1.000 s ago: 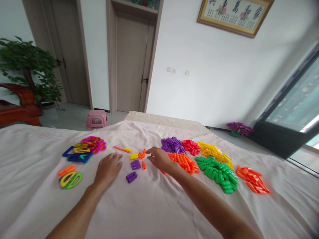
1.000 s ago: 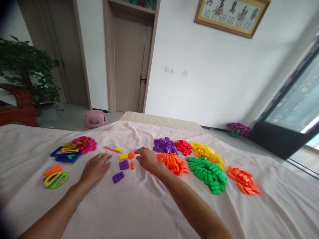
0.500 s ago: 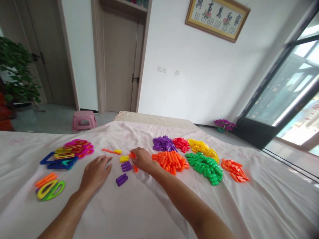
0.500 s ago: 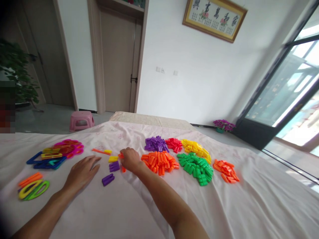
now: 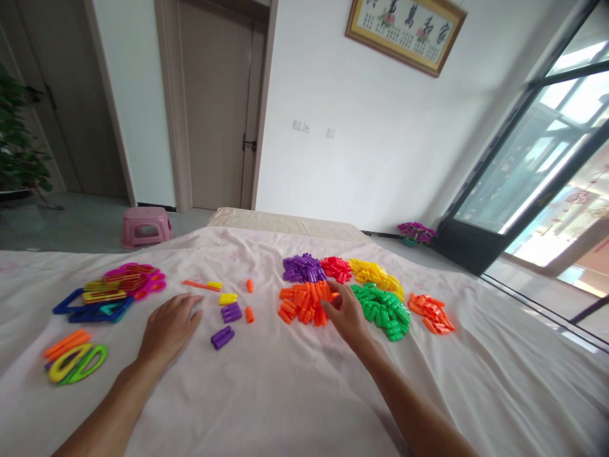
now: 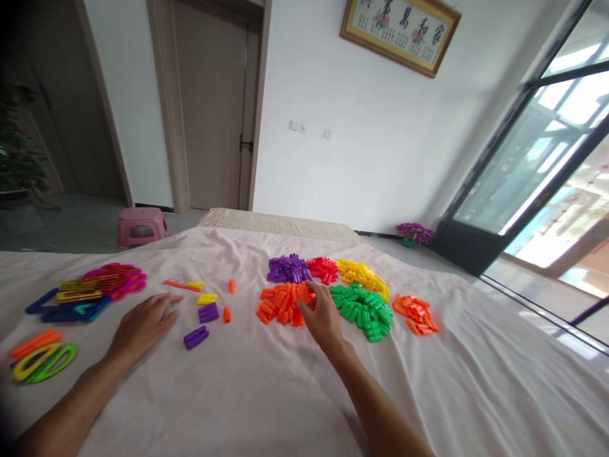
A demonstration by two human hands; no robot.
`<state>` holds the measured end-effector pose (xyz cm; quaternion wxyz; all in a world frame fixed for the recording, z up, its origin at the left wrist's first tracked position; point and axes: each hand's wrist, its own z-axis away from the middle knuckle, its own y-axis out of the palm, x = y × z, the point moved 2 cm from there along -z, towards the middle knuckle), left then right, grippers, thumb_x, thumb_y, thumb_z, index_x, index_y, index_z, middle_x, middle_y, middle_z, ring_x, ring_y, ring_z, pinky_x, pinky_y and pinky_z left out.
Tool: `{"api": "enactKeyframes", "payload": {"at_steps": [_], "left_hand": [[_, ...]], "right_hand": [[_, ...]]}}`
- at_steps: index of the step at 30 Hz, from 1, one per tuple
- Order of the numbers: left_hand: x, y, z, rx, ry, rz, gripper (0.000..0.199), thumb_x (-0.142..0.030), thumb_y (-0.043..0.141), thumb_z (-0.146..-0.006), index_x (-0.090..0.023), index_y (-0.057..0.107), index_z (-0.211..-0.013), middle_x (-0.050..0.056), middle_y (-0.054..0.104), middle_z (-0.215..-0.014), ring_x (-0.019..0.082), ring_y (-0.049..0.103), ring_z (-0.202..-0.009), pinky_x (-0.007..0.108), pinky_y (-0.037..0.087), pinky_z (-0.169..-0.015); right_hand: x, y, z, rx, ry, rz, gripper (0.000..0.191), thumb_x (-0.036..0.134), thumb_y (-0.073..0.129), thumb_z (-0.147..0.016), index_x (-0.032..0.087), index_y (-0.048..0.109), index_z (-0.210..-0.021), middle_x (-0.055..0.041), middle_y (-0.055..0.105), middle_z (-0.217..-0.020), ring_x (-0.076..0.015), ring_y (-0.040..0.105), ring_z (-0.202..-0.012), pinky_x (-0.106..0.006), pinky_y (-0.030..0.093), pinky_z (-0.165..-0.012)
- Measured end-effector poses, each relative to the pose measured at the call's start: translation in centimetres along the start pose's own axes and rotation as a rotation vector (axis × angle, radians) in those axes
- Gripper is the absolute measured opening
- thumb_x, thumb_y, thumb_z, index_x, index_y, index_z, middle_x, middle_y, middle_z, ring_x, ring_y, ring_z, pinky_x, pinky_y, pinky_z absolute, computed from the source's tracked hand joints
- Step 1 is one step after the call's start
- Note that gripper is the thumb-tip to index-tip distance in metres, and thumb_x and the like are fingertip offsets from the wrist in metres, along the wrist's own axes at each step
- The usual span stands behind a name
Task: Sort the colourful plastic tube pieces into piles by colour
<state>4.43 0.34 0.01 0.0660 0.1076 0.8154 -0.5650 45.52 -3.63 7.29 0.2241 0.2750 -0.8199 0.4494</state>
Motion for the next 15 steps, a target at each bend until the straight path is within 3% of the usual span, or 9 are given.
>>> {"api": "enactKeyframes", "payload": {"at_steps": [5,15], "left_hand": [[0.3,0.3,-0.1,0.002,0.014,-0.001,0.046,-0.035,0.04,-0.092,-0.022,0.065,-0.128,0.008,0.064,-0.132,0.026,0.056,-0.125,0.04,0.041,-0.105],[0.3,0.1,-0.1,-0.002,0.021,0.011,0.045,-0.035,0.04,-0.092,-0.021,0.065,-0.126,0.009,0.065,-0.13,0.026,0.057,-0.123,0.04,0.041,-0.104]], "right_hand": [[-0.5,0.0,3.0,-0.023,-0.017,0.082,0.04,0.023,0.063,-0.077,0.017,0.063,-0.117,-0.0077,0.059,-0.108,-0.0124,0.058,-0.069,-0.03,0.052,-0.069],[-0.7,1.0,4.4,0.032,-0.051,0.093,0.042,0.023,0.065,-0.078,0.019,0.061,-0.12,-0.009,0.059,-0.113,-0.014,0.061,-0.072,-0.031,0.053,-0.069]]}}
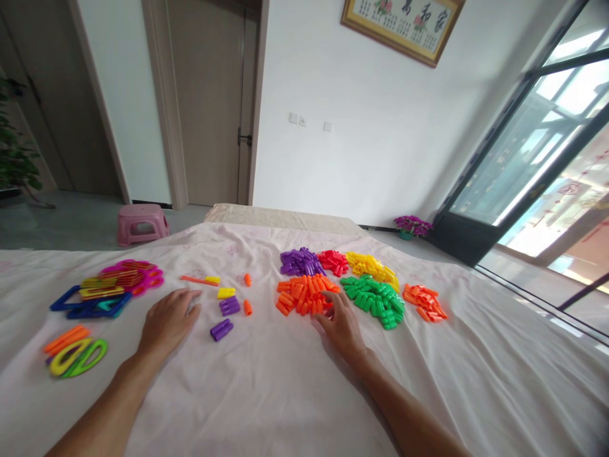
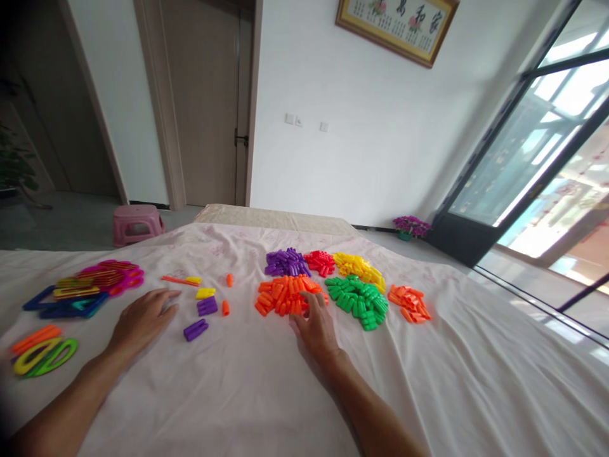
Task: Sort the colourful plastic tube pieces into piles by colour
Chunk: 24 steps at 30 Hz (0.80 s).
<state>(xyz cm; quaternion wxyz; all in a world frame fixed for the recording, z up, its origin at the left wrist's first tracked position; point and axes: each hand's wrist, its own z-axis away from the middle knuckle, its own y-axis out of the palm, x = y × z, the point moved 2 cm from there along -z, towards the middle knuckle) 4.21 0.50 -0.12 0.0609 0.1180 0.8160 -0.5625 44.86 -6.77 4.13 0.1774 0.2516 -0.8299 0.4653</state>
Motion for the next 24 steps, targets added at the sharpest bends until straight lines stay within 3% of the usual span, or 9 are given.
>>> {"api": "enactKeyframes", "payload": {"at_steps": [6,9,15,20,24], "left_hand": [[-0.4,-0.4,0.0,-0.007,-0.017,-0.004,0.043,-0.033,0.043,-0.091,-0.021,0.066,-0.125,0.009,0.065,-0.131,0.026,0.057,-0.123,0.039,0.042,-0.104],[-0.7,-0.7,0.1,-0.009,-0.031,0.001,0.043,-0.031,0.043,-0.091,-0.021,0.067,-0.125,0.009,0.064,-0.132,0.025,0.056,-0.126,0.039,0.041,-0.106],[-1.2,-1.4,0.3,0.012,-0.041,0.001,0.042,-0.03,0.045,-0.092,-0.021,0.066,-0.126,0.009,0.064,-0.132,0.024,0.056,-0.124,0.038,0.04,-0.106],[-1.1,-1.3,0.3,0.019,-0.056,0.024,0.041,-0.031,0.046,-0.092,-0.022,0.066,-0.127,0.009,0.063,-0.133,0.025,0.055,-0.125,0.038,0.038,-0.107],[-0.9,-1.1,0.2,0.026,-0.062,0.043,0.041,-0.032,0.046,-0.093,-0.023,0.065,-0.128,0.009,0.061,-0.135,0.025,0.055,-0.125,0.039,0.037,-0.107]], "right_hand": [[1.9,-0.6,0.3,-0.044,-0.092,-0.043,0.025,0.024,0.06,-0.086,0.019,0.065,-0.11,-0.0058,0.061,-0.098,-0.0132,0.059,-0.068,-0.028,0.05,-0.065],[4.1,0.2,0.3,0.075,-0.155,-0.094,0.021,0.019,0.054,-0.091,0.021,0.067,-0.107,-0.0048,0.064,-0.096,-0.0137,0.061,-0.072,-0.026,0.049,-0.067],[9.3,4.1,-0.6,0.392,-0.218,-0.036,0.033,0.014,0.055,-0.09,0.02,0.064,-0.121,-0.0078,0.067,-0.111,-0.017,0.065,-0.091,-0.028,0.049,-0.082],[13.1,7.9,-2.7,0.486,-0.209,0.136,0.034,0.028,0.055,-0.095,0.021,0.062,-0.128,-0.0104,0.066,-0.115,-0.0216,0.064,-0.102,-0.029,0.047,-0.083],[14.4,10.4,-3.8,0.544,-0.192,0.261,0.028,0.028,0.053,-0.096,0.02,0.066,-0.118,-0.011,0.066,-0.109,-0.0238,0.064,-0.101,-0.029,0.045,-0.078]]}}
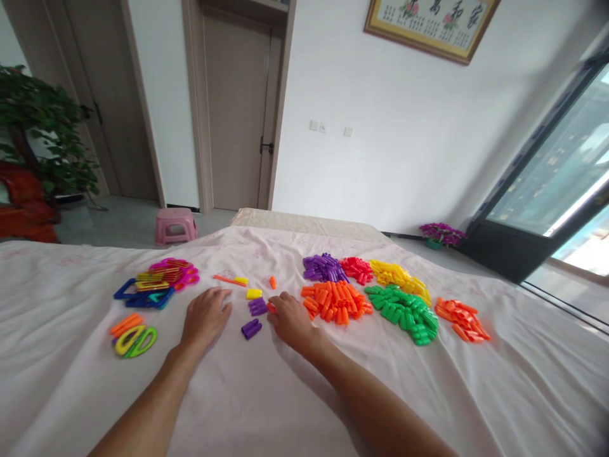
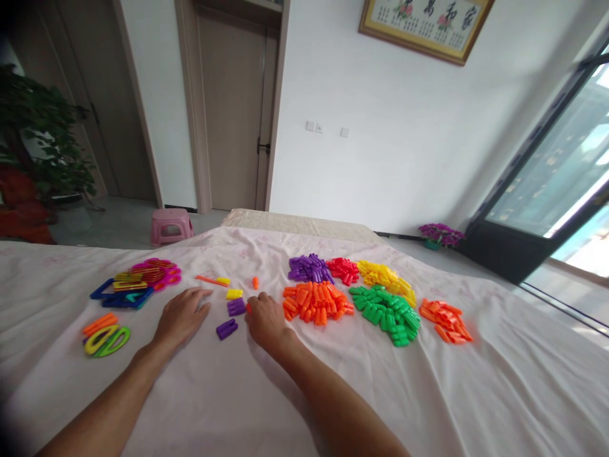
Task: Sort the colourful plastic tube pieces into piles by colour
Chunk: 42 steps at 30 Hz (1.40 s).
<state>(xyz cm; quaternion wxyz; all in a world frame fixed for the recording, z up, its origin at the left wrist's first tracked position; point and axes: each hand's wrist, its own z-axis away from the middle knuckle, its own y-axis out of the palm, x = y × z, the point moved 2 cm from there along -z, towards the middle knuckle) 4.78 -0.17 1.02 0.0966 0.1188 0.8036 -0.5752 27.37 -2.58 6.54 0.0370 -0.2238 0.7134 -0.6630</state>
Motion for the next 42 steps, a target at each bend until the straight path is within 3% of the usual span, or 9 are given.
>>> {"api": "enactKeyframes", "payload": {"at_steps": [5,9,15,19,22,30,36,39,42], "left_hand": [[0.0,0.0,0.0,0.007,-0.009,0.003,0.041,-0.032,0.046,-0.093,-0.023,0.065,-0.128,0.009,0.062,-0.136,0.025,0.055,-0.125,0.039,0.037,-0.107],[0.0,0.0,0.1,-0.002,0.01,-0.012,0.042,-0.031,0.043,-0.093,-0.021,0.065,-0.127,0.011,0.062,-0.135,0.025,0.054,-0.126,0.04,0.037,-0.107],[0.2,0.1,0.0,-0.019,0.041,-0.031,0.043,-0.032,0.041,-0.093,-0.021,0.066,-0.126,0.01,0.064,-0.133,0.025,0.055,-0.126,0.039,0.039,-0.106],[0.2,0.2,0.0,-0.012,0.028,-0.049,0.044,-0.033,0.041,-0.093,-0.021,0.065,-0.127,0.009,0.063,-0.134,0.025,0.055,-0.126,0.037,0.039,-0.106],[0.3,0.3,0.0,-0.014,0.028,-0.045,0.044,-0.034,0.041,-0.092,-0.021,0.065,-0.127,0.009,0.063,-0.134,0.026,0.055,-0.126,0.037,0.039,-0.106],[0.5,0.5,0.0,-0.023,0.039,-0.024,0.045,-0.034,0.042,-0.091,-0.022,0.065,-0.127,0.008,0.064,-0.132,0.026,0.056,-0.124,0.038,0.039,-0.106],[0.3,0.2,0.0,-0.024,0.035,-0.024,0.043,-0.033,0.042,-0.091,-0.021,0.066,-0.125,0.009,0.064,-0.132,0.026,0.057,-0.123,0.038,0.04,-0.105],[0.1,0.0,0.0,-0.008,0.037,-0.02,0.043,-0.031,0.043,-0.091,-0.02,0.066,-0.126,0.01,0.064,-0.132,0.025,0.057,-0.124,0.037,0.039,-0.106],[0.0,0.0,0.0,-0.009,0.012,-0.004,0.042,-0.031,0.045,-0.091,-0.022,0.066,-0.126,0.008,0.064,-0.132,0.024,0.056,-0.124,0.037,0.038,-0.107]], "right_hand": [[-0.4,0.3,0.2,-0.011,-0.023,-0.028,0.024,0.02,0.046,-0.097,0.018,0.069,-0.105,-0.0102,0.065,-0.105,-0.0202,0.064,-0.094,-0.027,0.044,-0.075],[-2.2,-0.9,2.8,-0.18,-0.063,-0.251,0.02,0.016,0.051,-0.094,0.019,0.068,-0.105,-0.0067,0.066,-0.1,-0.0166,0.063,-0.09,-0.026,0.046,-0.078],[-8.5,-2.1,8.5,-0.474,0.094,-0.365,0.012,0.022,0.058,-0.088,0.019,0.065,-0.097,-0.0042,0.067,-0.09,-0.0169,0.06,-0.079,-0.028,0.047,-0.072],[-12.9,-2.2,11.6,-0.591,0.262,-0.372,0.018,0.032,0.058,-0.087,0.018,0.066,-0.096,-0.0057,0.068,-0.088,-0.0174,0.06,-0.072,-0.029,0.048,-0.066],[-14.7,-2.3,12.6,-0.638,0.364,-0.391,0.021,0.036,0.059,-0.084,0.018,0.066,-0.091,-0.0061,0.068,-0.084,-0.019,0.061,-0.071,-0.03,0.048,-0.064],[-15.8,-1.4,12.4,-0.665,0.423,-0.424,0.026,0.032,0.057,-0.077,0.017,0.068,-0.095,-0.0076,0.072,-0.09,-0.0198,0.065,-0.07,-0.033,0.053,-0.065],[-15.8,-1.5,12.5,-0.621,0.384,-0.369,0.025,0.026,0.053,-0.076,0.018,0.068,-0.094,-0.0068,0.072,-0.091,-0.0209,0.065,-0.075,-0.035,0.052,-0.071],[-14.9,-2.1,12.4,-0.674,0.339,-0.341,0.021,0.027,0.052,-0.08,0.018,0.068,-0.091,-0.0079,0.072,-0.09,-0.0202,0.063,-0.073,-0.034,0.051,-0.07],[-12.7,-2.7,11.7,-0.695,0.2,-0.333,0.018,0.025,0.051,-0.086,0.02,0.068,-0.09,-0.0073,0.071,-0.088,-0.0194,0.063,-0.074,-0.031,0.05,-0.068]]}}
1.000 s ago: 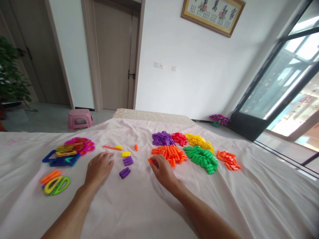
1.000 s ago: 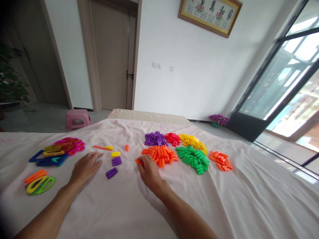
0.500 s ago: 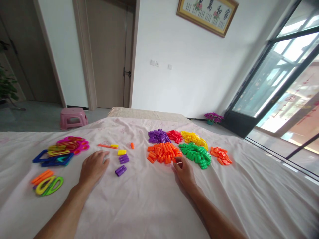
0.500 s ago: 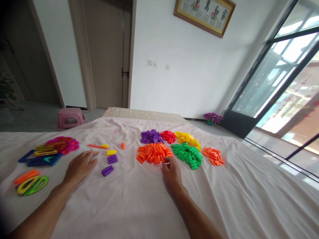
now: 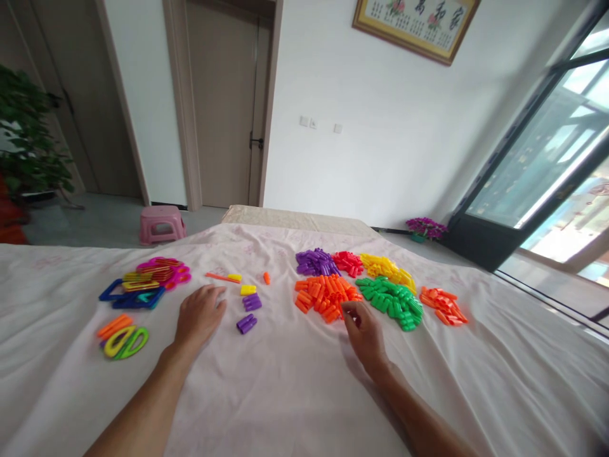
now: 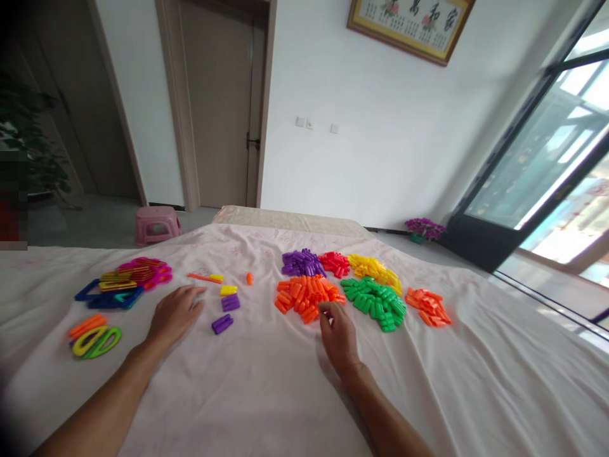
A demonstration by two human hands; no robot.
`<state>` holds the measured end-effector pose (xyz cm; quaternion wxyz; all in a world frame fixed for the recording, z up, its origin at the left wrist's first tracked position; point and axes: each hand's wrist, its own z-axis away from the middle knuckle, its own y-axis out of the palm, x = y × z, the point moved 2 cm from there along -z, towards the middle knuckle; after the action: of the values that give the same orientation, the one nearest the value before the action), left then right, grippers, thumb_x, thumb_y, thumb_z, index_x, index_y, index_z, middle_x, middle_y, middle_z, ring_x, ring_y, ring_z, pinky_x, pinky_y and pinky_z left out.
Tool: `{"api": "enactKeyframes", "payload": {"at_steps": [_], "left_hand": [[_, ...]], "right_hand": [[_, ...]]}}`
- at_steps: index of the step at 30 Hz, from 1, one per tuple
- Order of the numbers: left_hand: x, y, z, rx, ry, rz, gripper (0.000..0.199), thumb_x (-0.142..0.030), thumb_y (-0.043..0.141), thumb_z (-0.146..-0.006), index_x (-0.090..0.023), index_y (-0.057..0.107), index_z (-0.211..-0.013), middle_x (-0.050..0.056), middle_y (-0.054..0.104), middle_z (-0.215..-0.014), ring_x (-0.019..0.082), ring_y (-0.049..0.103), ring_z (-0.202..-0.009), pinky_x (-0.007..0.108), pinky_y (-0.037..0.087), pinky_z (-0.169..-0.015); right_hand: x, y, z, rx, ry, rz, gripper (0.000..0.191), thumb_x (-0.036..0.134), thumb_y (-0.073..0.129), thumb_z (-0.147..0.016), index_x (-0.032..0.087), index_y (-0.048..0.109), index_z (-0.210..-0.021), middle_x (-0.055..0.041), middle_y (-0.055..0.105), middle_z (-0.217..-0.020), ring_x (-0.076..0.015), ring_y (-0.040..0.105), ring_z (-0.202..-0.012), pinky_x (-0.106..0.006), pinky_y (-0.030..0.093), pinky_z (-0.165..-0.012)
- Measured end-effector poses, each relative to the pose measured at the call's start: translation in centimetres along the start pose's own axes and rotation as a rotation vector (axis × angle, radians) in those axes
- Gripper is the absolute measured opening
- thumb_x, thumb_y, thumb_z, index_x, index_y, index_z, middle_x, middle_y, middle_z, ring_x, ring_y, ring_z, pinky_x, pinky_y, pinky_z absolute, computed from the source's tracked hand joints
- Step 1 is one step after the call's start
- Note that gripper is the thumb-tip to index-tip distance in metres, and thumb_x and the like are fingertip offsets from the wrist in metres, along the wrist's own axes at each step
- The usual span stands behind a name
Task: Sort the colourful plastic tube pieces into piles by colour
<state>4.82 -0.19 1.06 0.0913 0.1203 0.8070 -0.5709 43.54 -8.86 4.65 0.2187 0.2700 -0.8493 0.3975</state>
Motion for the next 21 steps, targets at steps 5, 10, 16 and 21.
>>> {"api": "enactKeyframes", "payload": {"at_steps": [5,10,16,21], "left_hand": [[-0.3,-0.3,0.1,0.002,-0.012,0.014,0.04,-0.03,0.047,-0.091,-0.023,0.066,-0.125,0.009,0.063,-0.134,0.025,0.055,-0.125,0.038,0.037,-0.107],[-0.5,-0.7,0.2,0.02,-0.027,0.015,0.04,-0.031,0.048,-0.092,-0.023,0.066,-0.127,0.009,0.062,-0.135,0.025,0.054,-0.126,0.039,0.036,-0.107],[-0.5,-0.7,0.2,0.028,-0.028,0.035,0.04,-0.028,0.047,-0.092,-0.022,0.066,-0.127,0.01,0.061,-0.136,0.025,0.053,-0.127,0.04,0.035,-0.108],[-0.4,-0.5,0.1,0.021,-0.03,0.035,0.039,-0.029,0.048,-0.092,-0.023,0.066,-0.126,0.01,0.061,-0.136,0.024,0.054,-0.125,0.039,0.036,-0.107]], "right_hand": [[5.5,4.2,-1.5,0.304,-0.155,-0.046,0.021,0.017,0.051,-0.09,0.022,0.069,-0.101,-0.0055,0.071,-0.099,-0.0182,0.066,-0.088,-0.029,0.051,-0.077],[8.9,10.3,-4.6,0.48,-0.175,0.111,0.041,0.009,0.05,-0.089,0.02,0.063,-0.126,-0.01,0.067,-0.121,-0.0208,0.063,-0.11,-0.033,0.048,-0.094],[10.0,16.5,-7.3,0.648,-0.269,0.435,0.039,0.013,0.047,-0.092,0.021,0.062,-0.128,-0.012,0.067,-0.119,-0.0257,0.06,-0.108,-0.036,0.046,-0.087],[9.7,17.6,-7.4,0.636,-0.295,0.503,0.027,0.018,0.044,-0.098,0.018,0.066,-0.113,-0.0131,0.067,-0.112,-0.0252,0.059,-0.106,-0.034,0.043,-0.084]]}}
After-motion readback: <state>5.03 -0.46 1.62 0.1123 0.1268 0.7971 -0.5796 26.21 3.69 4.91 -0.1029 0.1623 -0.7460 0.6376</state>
